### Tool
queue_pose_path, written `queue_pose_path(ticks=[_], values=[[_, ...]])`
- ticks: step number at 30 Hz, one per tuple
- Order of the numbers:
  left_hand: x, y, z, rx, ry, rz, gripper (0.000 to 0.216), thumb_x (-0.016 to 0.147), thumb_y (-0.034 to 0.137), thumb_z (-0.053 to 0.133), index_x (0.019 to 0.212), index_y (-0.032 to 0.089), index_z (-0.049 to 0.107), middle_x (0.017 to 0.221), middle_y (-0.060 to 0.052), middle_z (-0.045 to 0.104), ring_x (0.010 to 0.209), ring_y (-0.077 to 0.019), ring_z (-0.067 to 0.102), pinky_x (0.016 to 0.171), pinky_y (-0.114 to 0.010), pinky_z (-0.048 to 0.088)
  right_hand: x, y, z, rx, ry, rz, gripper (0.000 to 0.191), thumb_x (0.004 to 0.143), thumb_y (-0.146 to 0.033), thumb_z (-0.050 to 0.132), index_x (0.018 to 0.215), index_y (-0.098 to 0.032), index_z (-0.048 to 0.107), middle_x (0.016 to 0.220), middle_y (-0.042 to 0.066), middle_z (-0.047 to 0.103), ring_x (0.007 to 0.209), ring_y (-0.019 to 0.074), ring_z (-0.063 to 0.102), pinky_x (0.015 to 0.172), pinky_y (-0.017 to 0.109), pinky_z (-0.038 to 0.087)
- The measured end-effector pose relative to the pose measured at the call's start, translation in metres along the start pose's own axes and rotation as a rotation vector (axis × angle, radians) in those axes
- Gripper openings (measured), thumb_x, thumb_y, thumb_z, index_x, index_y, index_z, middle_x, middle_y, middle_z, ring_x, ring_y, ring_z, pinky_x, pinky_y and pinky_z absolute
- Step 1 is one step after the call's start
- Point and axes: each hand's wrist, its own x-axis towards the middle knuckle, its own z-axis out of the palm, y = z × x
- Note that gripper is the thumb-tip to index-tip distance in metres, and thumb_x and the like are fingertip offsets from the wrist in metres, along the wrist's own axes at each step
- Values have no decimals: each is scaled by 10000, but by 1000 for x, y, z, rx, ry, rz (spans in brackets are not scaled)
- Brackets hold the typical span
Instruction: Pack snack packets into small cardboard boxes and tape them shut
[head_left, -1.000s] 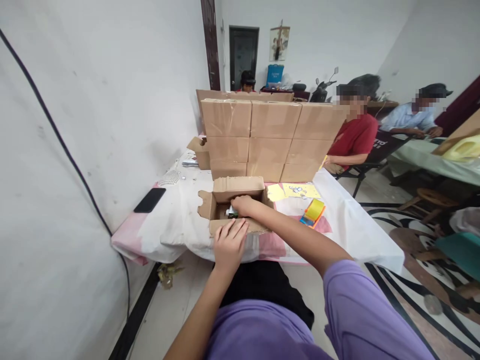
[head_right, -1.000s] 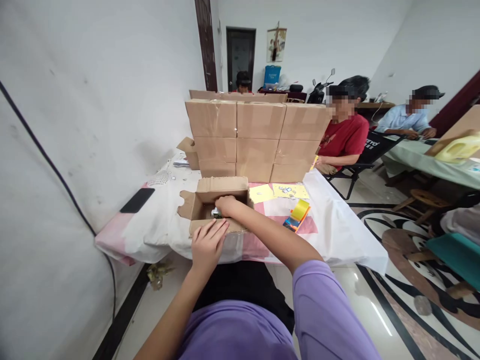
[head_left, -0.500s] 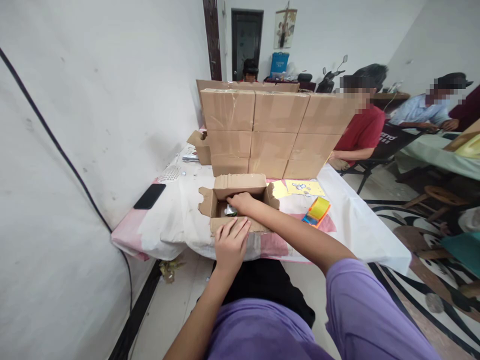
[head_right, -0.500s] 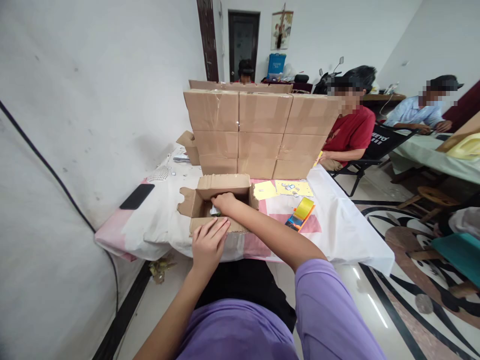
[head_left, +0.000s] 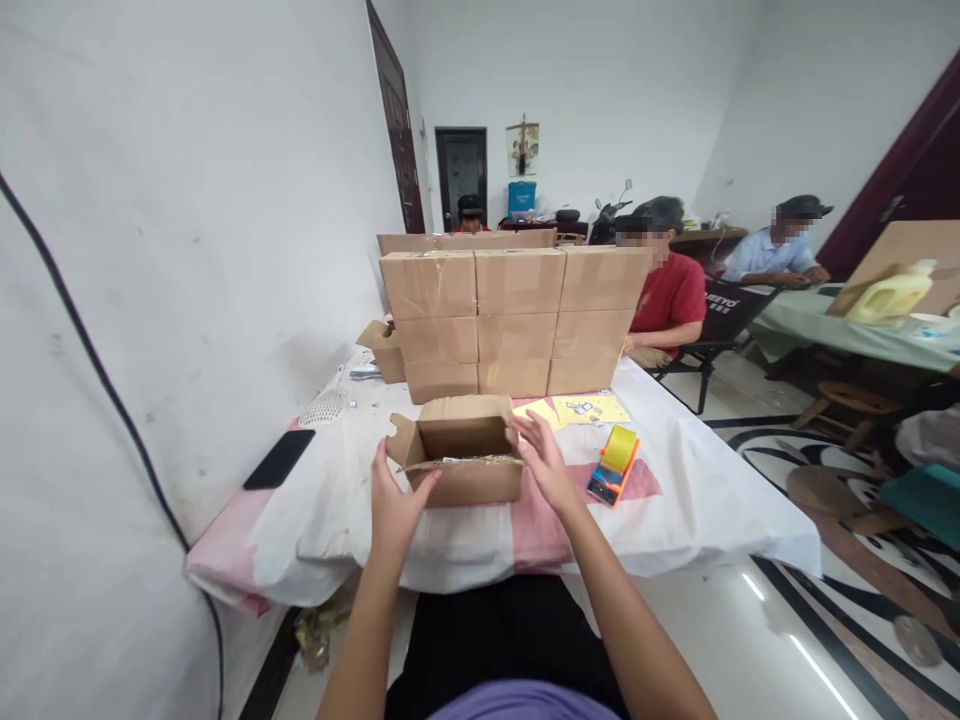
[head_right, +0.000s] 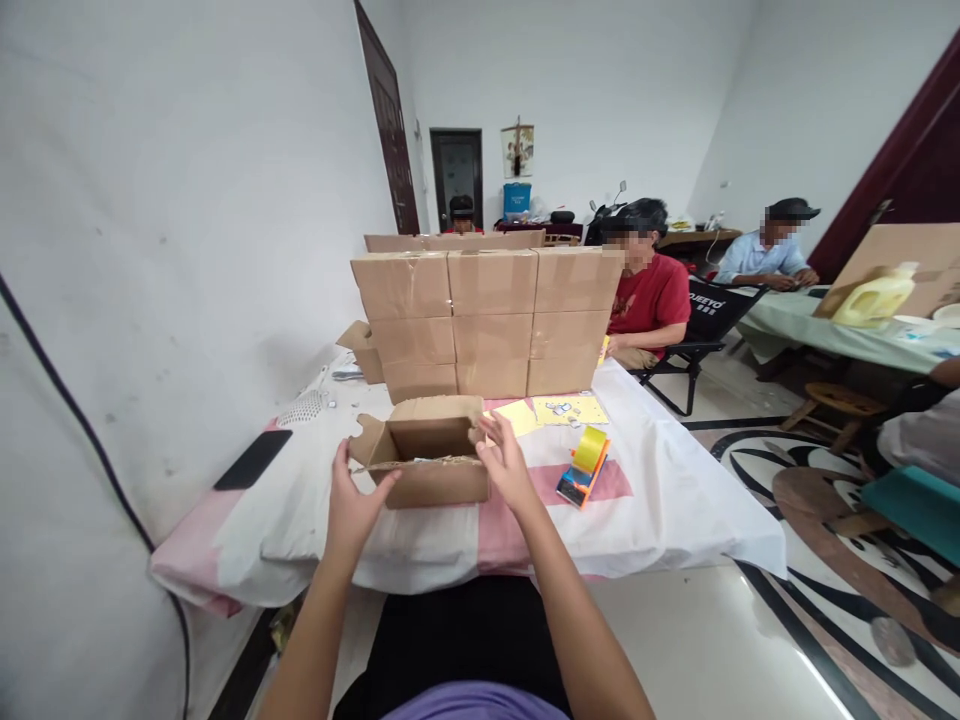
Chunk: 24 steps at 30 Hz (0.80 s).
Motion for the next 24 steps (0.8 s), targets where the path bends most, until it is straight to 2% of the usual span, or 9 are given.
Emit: queue_pose_path(ticks=[3, 6, 9, 12, 14, 17, 21, 22, 24], values=[[13, -7, -1, -166, -169, -128, 1017, 764, 514, 762, 1586, 239, 230, 1306, -138, 663, 1273, -310, 604, 1081, -501, 467, -2, 14, 4, 86, -172, 32, 471, 1012, -519, 480, 1411, -269, 504, 1325, 118, 676, 1274, 272, 620, 1091, 481, 468], [15, -9, 3, -166, -123, -218, 942, 768, 527, 749, 1559, 240, 326, 1194, -111, 697, 1193, -298, 642, 1040, -474, 489, -3, 21, 3, 73, -155, -36, 466, 1026, -510, 445, 1418, -265, 507, 1344, 116, 656, 1253, 270, 627, 1112, 482, 449], [15, -12, 12, -214, -42, -243, 831, 820, 532, 678, 1533, 225, 382, 1107, -85, 691, 1083, -255, 662, 942, -405, 529, 0, 33, 2, 8, -46, -52, 501, 980, -446, 545, 1446, -273, 474, 1475, 120, 542, 1378, 277, 513, 1150, 484, 408], [23, -18, 21, -224, 1, -237, 781, 788, 451, 683, 1495, 222, 442, 1278, -125, 622, 1079, -245, 646, 852, -356, 549, 10, 50, 5, -11, 36, 105, 656, 888, -368, 643, 1494, -287, 407, 1543, 128, 466, 1453, 295, 420, 1155, 526, 389], [30, -22, 25, -258, -42, -273, 776, 763, 369, 677, 1494, 241, 449, 1442, -147, 536, 1159, -262, 626, 882, -365, 554, 19, 59, 9, 41, 16, 199, 742, 824, -329, 677, 1506, -291, 387, 1528, 131, 489, 1445, 304, 434, 1132, 540, 411], [38, -28, 31, -351, -148, -312, 776, 778, 264, 588, 1532, 254, 402, 1491, -132, 538, 1288, -275, 586, 1019, -405, 522, 26, 63, 14, 105, 1, 129, 723, 795, -291, 671, 1478, -279, 435, 1490, 117, 533, 1404, 281, 487, 1126, 490, 433], [42, -33, 34, -371, -150, -172, 817, 788, 202, 530, 1575, 281, 326, 1594, -95, 448, 1454, -264, 449, 1156, -430, 429, 21, 57, 10, 16, 25, -18, 542, 903, -283, 592, 1435, -260, 491, 1221, 93, 701, 1301, 255, 573, 1140, 470, 413], [43, -35, 34, -325, -147, -101, 785, 801, 199, 519, 1564, 286, 355, 1605, -85, 436, 1473, -263, 424, 1179, -446, 404, 19, 56, 8, -29, 8, -40, 486, 923, -289, 581, 1404, -257, 520, 1137, 84, 730, 1297, 262, 573, 1152, 486, 392], [43, -38, 32, -131, -176, 83, 632, 833, 199, 491, 1458, 284, 524, 1538, -71, 527, 1464, -275, 439, 1221, -509, 334, 15, 54, 3, -116, -28, -76, 389, 953, -303, 563, 1338, -256, 577, 1071, 78, 753, 1350, 278, 526, 1177, 515, 341]])
